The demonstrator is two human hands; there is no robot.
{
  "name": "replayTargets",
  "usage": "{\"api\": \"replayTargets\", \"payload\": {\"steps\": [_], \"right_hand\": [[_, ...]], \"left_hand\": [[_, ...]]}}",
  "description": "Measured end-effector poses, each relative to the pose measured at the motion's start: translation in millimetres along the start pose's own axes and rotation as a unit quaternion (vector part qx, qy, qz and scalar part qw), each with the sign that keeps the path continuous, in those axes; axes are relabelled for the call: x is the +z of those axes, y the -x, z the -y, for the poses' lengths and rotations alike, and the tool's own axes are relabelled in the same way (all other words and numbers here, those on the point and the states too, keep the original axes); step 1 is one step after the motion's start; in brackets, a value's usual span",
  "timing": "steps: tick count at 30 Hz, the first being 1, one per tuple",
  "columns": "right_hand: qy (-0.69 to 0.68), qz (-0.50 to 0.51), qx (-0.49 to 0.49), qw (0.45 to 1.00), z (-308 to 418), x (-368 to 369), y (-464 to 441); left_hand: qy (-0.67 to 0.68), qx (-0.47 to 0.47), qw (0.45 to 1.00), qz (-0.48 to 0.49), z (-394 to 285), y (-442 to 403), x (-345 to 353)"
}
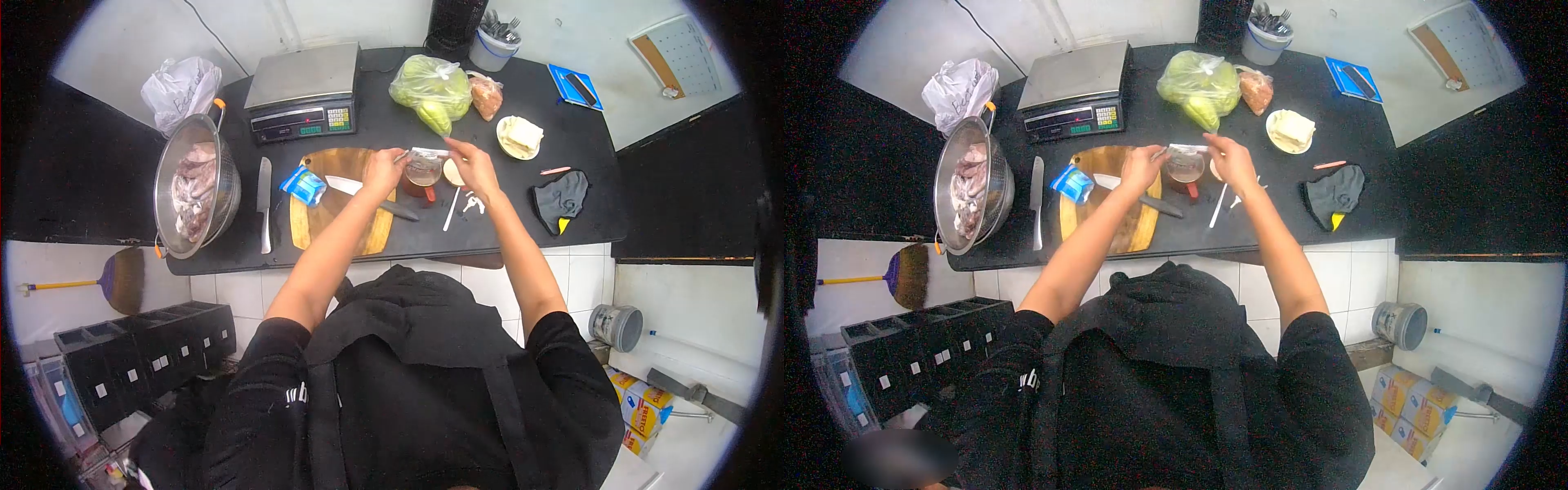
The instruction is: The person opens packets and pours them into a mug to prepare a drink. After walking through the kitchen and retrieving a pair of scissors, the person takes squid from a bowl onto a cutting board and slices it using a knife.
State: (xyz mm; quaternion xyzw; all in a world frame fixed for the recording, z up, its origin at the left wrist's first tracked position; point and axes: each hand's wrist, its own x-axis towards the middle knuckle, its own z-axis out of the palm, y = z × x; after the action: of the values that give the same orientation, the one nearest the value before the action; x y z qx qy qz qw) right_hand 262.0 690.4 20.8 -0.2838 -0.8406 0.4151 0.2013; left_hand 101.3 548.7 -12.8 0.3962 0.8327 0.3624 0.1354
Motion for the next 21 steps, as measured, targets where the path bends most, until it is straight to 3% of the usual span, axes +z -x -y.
{"api": "replayTargets", "payload": {"steps": [2, 4, 6, 8, 9, 11, 12, 15, 16, 18, 21], "right_hand": [[-0.010, -0.065, -0.024, 0.998, -20.7, -0.3, 4.1], [-0.016, -0.057, 0.002, 0.998, -62.4, 10.7, 11.0], [0.102, -0.037, 0.026, 0.994, -99.6, 28.6, 24.8], [0.033, 0.118, 0.189, 0.974, -79.4, 36.2, 42.3], [0.031, 0.123, 0.185, 0.975, -67.8, 42.5, 49.1], [-0.096, 0.138, 0.245, 0.955, -49.2, 56.0, 56.3], [-0.096, 0.149, 0.238, 0.955, -48.6, 61.2, 53.8], [-0.263, 0.181, 0.337, 0.886, -54.8, 82.9, 44.1], [-0.259, 0.198, 0.330, 0.886, -62.7, 91.0, 41.8], [-0.330, 0.139, 0.298, 0.885, -76.6, 102.8, 40.0], [-0.275, 0.141, 0.252, 0.917, -83.8, 95.5, 34.5]], "left_hand": [[0.006, -0.006, 1.000, -0.009, -0.7, 3.7, 0.8], [0.003, 0.006, 1.000, -0.024, 3.2, 6.5, 5.4], [-0.020, 0.013, 1.000, -0.019, 10.2, 12.4, 14.1], [-0.044, 0.016, 0.999, -0.016, 10.6, 13.4, 15.8], [-0.028, 0.015, 0.999, -0.041, 7.9, 12.8, 15.3], [-0.015, 0.007, 0.997, -0.075, 3.2, 13.2, 13.8], [-0.013, 0.019, 0.998, -0.055, 0.7, 14.5, 12.9], [-0.040, 0.020, 0.999, -0.027, 4.1, 20.1, 19.7], [-0.044, -0.004, 0.999, -0.031, 0.1, 21.4, 19.9], [0.031, 0.005, 0.995, -0.092, 4.4, 21.5, 22.2], [0.084, -0.030, 0.990, -0.107, -0.9, 31.7, -0.9]]}}
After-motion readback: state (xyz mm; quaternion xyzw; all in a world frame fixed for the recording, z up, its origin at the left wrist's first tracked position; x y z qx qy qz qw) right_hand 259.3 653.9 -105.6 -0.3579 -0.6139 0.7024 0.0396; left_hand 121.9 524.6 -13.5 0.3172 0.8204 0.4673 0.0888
